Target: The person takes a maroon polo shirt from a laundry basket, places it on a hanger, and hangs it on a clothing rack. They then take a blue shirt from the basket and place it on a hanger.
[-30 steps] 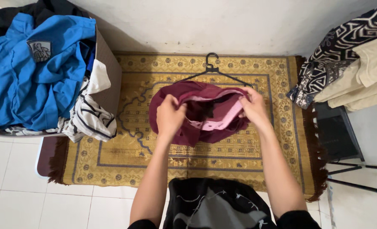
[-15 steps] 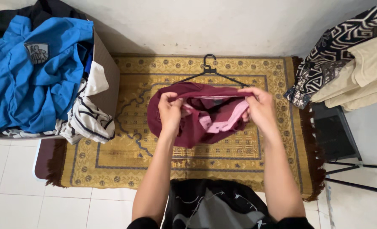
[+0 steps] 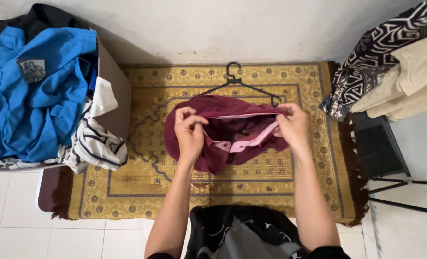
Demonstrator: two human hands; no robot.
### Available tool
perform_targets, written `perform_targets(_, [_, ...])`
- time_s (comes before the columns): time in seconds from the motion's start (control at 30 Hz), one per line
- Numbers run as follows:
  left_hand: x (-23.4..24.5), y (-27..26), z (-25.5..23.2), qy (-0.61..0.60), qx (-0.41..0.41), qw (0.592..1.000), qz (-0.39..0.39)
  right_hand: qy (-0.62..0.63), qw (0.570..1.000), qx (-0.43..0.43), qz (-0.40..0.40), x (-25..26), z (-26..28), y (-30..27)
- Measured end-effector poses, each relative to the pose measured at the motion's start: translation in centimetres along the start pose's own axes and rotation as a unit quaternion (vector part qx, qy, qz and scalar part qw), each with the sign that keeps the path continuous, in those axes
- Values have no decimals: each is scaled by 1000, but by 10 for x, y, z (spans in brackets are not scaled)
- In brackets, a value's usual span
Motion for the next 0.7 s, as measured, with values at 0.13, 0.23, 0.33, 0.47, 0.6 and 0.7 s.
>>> perform_targets(0.13, [-31, -10, 39, -27, 116, 974, 194, 128, 991, 3, 30, -15, -43, 35])
perform_targets(0.23, [-40, -18, 52, -58, 150, 939, 305, 25, 997, 60, 31, -22, -53, 39])
perform_targets(0.33, [-45, -27, 52, 76, 46, 934, 345, -71, 993, 94, 17, -29, -46, 30])
perform_targets(0.47, [-41, -26, 47, 115, -49, 955, 270, -207, 838, 498, 84, -51, 15, -23])
perform_targets(0.6, [-41, -16, 49, 29, 86, 954, 286, -377, 891, 212, 140, -49, -15, 5])
perform_targets(0.7, [-32, 0, 35, -32, 77, 964, 252, -401, 874, 245, 127, -45, -4, 10])
Point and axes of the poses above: each hand's wrist, its own y-axis towards the middle knuckle, its own x-axis out of the back of the hand, z = x × y, the point moved 8 cm from there along y, towards the middle knuckle, and after that the axes turned 11 degrees about y, right-handed, at the moved point
